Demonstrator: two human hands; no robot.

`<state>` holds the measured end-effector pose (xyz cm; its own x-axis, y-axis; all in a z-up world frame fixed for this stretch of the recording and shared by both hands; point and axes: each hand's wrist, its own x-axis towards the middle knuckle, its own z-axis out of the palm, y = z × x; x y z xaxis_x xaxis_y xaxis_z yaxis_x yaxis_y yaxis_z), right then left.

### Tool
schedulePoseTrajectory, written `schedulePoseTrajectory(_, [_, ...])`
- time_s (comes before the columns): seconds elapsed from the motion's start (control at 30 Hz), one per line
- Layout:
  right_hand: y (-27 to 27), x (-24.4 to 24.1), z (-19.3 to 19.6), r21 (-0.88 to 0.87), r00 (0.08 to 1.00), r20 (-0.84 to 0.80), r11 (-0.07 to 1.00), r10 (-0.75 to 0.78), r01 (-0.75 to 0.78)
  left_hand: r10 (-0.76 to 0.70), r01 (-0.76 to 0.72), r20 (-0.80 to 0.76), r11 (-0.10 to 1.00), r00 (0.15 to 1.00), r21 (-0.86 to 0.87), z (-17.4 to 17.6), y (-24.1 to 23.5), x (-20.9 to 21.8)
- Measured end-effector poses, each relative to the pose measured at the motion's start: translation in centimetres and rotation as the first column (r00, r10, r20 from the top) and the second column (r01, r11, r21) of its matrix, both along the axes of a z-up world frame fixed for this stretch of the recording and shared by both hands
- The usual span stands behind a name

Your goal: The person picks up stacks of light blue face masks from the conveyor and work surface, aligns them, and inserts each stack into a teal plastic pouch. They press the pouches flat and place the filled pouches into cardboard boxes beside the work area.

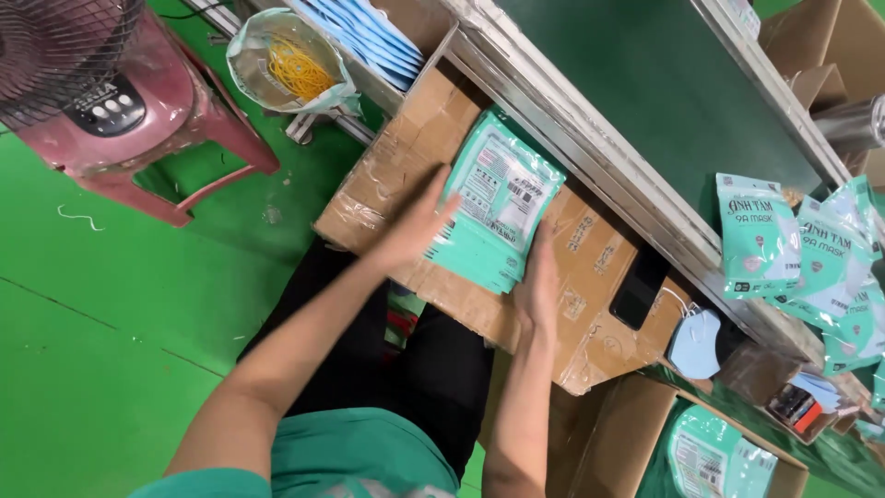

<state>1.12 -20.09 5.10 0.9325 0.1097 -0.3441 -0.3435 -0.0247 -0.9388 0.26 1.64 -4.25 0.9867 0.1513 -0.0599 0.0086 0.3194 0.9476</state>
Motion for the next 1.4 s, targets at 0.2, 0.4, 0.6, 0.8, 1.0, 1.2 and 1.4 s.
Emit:
schedulePoseTrajectory(0.2, [-2.4,1.2,-3.8,0.117,0.979,0.184,0.987,0.084,-0.106,0.006,0.017,-0.2,0.993,0.98,0.114,2.6,-1.9,-1.1])
schedulePoseTrajectory(0.4, [-3.0,1.0,-3.9,0.064,0.985,0.161,0.996,0.058,-0.069,0.223,-0.326,0.24,0.711,0.945,0.623,4.2,-1.3,-2.5])
schedulePoseTrajectory(0.6, [-9.5,4.1,-11.7,0.605,0.986,0.128,0.797,-0.104,0.006,0.033,-0.134,0.325,0.947,0.945,0.292,23.9,3.1,-11.0])
schedulePoseTrajectory(0.8, [-3.2,4.6,-13.2,0.648,0.992,0.113,0.753,0.049,-0.112,-0.142,-0.421,0.825,0.805,0.547,0.418,33.5,4.5,-18.7])
schedulePoseTrajectory(1.0, [-0.7,6.2,-12.9,0.684,0.98,0.121,0.703,0.157,-0.197,-0.339,-0.109,0.804,0.89,0.489,0.442,31.3,2.1,-18.5])
schedulePoseTrajectory(1.2, [-6.3,6.2,-13.2,0.705,0.99,0.124,0.697,0.065,-0.134,0.203,-0.07,0.215,-0.549,0.955,0.833,22.1,-16.4,-14.3])
schedulePoseTrajectory(1.4, [-8.2,1.2,-9.2,0.746,0.971,0.064,0.657,-0.23,0.107,0.243,0.247,-0.094,-0.968,0.965,0.034,3.0,-28.1,-0.4])
